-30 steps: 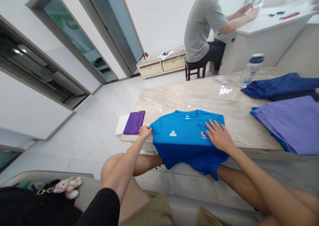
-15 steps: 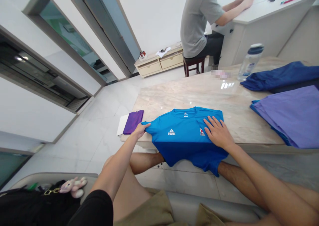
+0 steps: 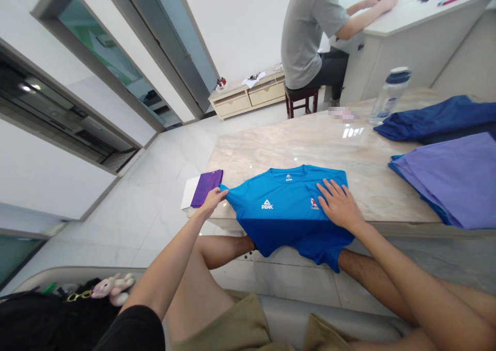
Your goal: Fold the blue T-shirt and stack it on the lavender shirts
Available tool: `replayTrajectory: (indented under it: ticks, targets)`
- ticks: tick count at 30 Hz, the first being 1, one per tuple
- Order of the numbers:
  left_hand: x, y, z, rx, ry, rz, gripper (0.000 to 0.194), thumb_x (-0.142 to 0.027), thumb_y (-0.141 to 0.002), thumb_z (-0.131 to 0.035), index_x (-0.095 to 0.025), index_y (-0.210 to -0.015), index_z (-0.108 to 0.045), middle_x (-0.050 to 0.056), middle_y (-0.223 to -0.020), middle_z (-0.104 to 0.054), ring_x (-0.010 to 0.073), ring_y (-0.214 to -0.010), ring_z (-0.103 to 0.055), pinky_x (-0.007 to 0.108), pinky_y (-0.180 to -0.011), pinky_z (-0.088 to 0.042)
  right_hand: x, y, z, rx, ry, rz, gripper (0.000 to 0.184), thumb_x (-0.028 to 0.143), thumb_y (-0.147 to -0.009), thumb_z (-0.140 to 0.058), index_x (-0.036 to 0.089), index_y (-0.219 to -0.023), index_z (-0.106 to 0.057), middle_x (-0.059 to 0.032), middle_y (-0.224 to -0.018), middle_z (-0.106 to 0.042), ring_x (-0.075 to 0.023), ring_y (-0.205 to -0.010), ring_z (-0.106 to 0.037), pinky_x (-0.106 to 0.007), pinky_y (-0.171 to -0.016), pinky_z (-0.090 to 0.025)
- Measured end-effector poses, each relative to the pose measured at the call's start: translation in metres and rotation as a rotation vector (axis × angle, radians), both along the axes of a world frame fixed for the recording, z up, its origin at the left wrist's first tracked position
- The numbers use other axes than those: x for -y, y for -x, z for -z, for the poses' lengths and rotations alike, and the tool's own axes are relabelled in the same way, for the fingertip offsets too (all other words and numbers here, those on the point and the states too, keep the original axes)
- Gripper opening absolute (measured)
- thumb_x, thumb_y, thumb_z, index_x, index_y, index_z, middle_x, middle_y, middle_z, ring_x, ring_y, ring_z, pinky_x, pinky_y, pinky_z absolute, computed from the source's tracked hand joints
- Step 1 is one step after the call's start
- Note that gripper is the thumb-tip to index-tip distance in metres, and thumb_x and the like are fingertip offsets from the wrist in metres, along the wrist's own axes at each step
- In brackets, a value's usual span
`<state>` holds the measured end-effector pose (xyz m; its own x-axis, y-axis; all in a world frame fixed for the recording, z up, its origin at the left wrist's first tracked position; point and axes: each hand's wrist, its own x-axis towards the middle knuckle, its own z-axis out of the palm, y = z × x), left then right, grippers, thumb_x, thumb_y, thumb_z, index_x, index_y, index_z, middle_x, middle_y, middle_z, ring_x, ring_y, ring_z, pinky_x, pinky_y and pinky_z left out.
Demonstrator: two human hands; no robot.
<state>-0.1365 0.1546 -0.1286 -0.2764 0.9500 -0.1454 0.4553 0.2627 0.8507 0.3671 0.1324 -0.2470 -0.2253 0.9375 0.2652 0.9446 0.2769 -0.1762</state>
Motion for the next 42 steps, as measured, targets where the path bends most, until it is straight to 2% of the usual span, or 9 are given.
replayTrajectory:
  ticks: [9, 15, 20, 24, 28, 31, 35, 39, 42]
  targets:
    - [-0.003, -0.031, -0.002, -0.314, -0.129, -0.080, 0.024, -0.031, -0.088, -0.072, -0.027, -0.081, -0.049, -0.003, -0.070, -0.056, 0.0206, -0.077, -0.060, 0.031, -0.080, -0.045, 0.002, 0.001, -0.006, -0.017, 0.005, 0.008, 0.063, 0.043, -0.113, -0.034, 0.022, -0.169, -0.054, -0.0114, -0.178, -0.043, -0.0341, -0.167, -0.037, -0.060, -0.135, -0.029]
    - [-0.005, -0.052, -0.007, -0.440, -0.096, -0.041, 0.017, -0.031, -0.092, -0.071, -0.028, -0.087, -0.055, -0.005, -0.055, -0.053, 0.0251, -0.065, -0.062, 0.034, -0.076, -0.041, 0.003, 0.004, -0.012, -0.032, 0.025, 0.023, 0.062, 0.044, -0.114, -0.033, 0.021, -0.167, -0.055, -0.0117, -0.178, -0.043, -0.0336, -0.167, -0.037, -0.060, -0.135, -0.028]
    - [-0.004, -0.114, 0.019, -0.310, -0.120, 0.209, 0.017, -0.039, -0.100, -0.069, -0.025, -0.108, -0.065, -0.003, -0.066, -0.065, 0.0215, -0.061, -0.064, 0.032, -0.070, -0.045, 0.004, 0.004, -0.015, -0.050, 0.049, 0.018, 0.063, 0.043, -0.114, -0.033, 0.019, -0.168, -0.055, -0.0118, -0.179, -0.041, -0.0340, -0.168, -0.035, -0.060, -0.137, -0.027]
    - [0.000, -0.144, 0.046, -0.246, -0.142, 0.481, 0.033, -0.043, -0.109, -0.056, -0.021, -0.131, -0.066, 0.010, -0.103, -0.079, 0.0240, -0.080, -0.075, 0.036, -0.079, -0.056, 0.006, 0.004, -0.013, -0.043, 0.069, 0.009, 0.063, 0.043, -0.114, -0.033, 0.018, -0.169, -0.053, -0.0127, -0.180, -0.039, -0.0352, -0.168, -0.033, -0.061, -0.137, -0.026]
    - [-0.007, -0.124, 0.053, -0.397, -0.274, 0.543, 0.025, -0.030, -0.108, -0.052, -0.021, -0.126, -0.067, 0.014, -0.129, -0.073, 0.0299, -0.124, -0.070, 0.046, -0.113, -0.054, -0.002, -0.005, -0.013, -0.063, 0.090, -0.027, 0.061, 0.043, -0.114, -0.034, 0.020, -0.166, -0.057, -0.0129, -0.178, -0.043, -0.0372, -0.165, -0.037, -0.064, -0.134, -0.032]
    - [-0.026, -0.097, 0.050, -0.439, -0.263, 0.576, 0.023, -0.022, -0.101, -0.057, -0.022, -0.123, -0.066, 0.013, -0.132, -0.069, 0.0303, -0.133, -0.064, 0.050, -0.123, -0.048, -0.023, -0.023, -0.024, -0.108, 0.110, -0.077, 0.053, 0.034, -0.112, -0.038, 0.018, -0.153, -0.068, -0.0166, -0.163, -0.060, -0.0374, -0.149, -0.055, -0.057, -0.127, -0.045]
    - [-0.069, -0.073, 0.049, -0.556, -0.173, 0.584, 0.032, -0.028, -0.090, -0.074, -0.020, -0.118, -0.062, 0.014, -0.127, -0.066, 0.0345, -0.129, -0.064, 0.054, -0.120, -0.049, -0.072, -0.052, -0.048, -0.074, 0.180, -0.098, 0.045, 0.028, -0.105, -0.057, 0.015, -0.146, -0.070, -0.0206, -0.148, -0.064, -0.0387, -0.136, -0.059, -0.052, -0.121, -0.049]
    - [-0.109, -0.069, 0.048, -0.580, -0.027, 0.594, 0.058, -0.043, -0.071, -0.092, -0.020, -0.114, -0.059, 0.013, -0.119, -0.068, 0.0360, -0.117, -0.068, 0.049, -0.105, -0.056, -0.118, -0.070, -0.067, -0.024, 0.433, -0.076, 0.069, 0.037, -0.085, -0.088, 0.014, -0.146, -0.066, -0.0219, -0.144, -0.065, -0.0410, -0.137, -0.059, -0.050, -0.118, -0.050]
    - [-0.126, -0.072, 0.045, -0.597, 0.130, 0.723, 0.057, -0.049, -0.069, -0.091, -0.022, -0.110, -0.063, 0.011, -0.115, -0.074, 0.0340, -0.109, -0.071, 0.041, -0.094, -0.056, -0.135, -0.072, -0.074, -0.053, 0.642, -0.083, 0.072, 0.038, -0.077, -0.093, 0.017, -0.140, -0.066, -0.0151, -0.127, -0.073, -0.0347, -0.118, -0.069, -0.040, -0.100, -0.055]
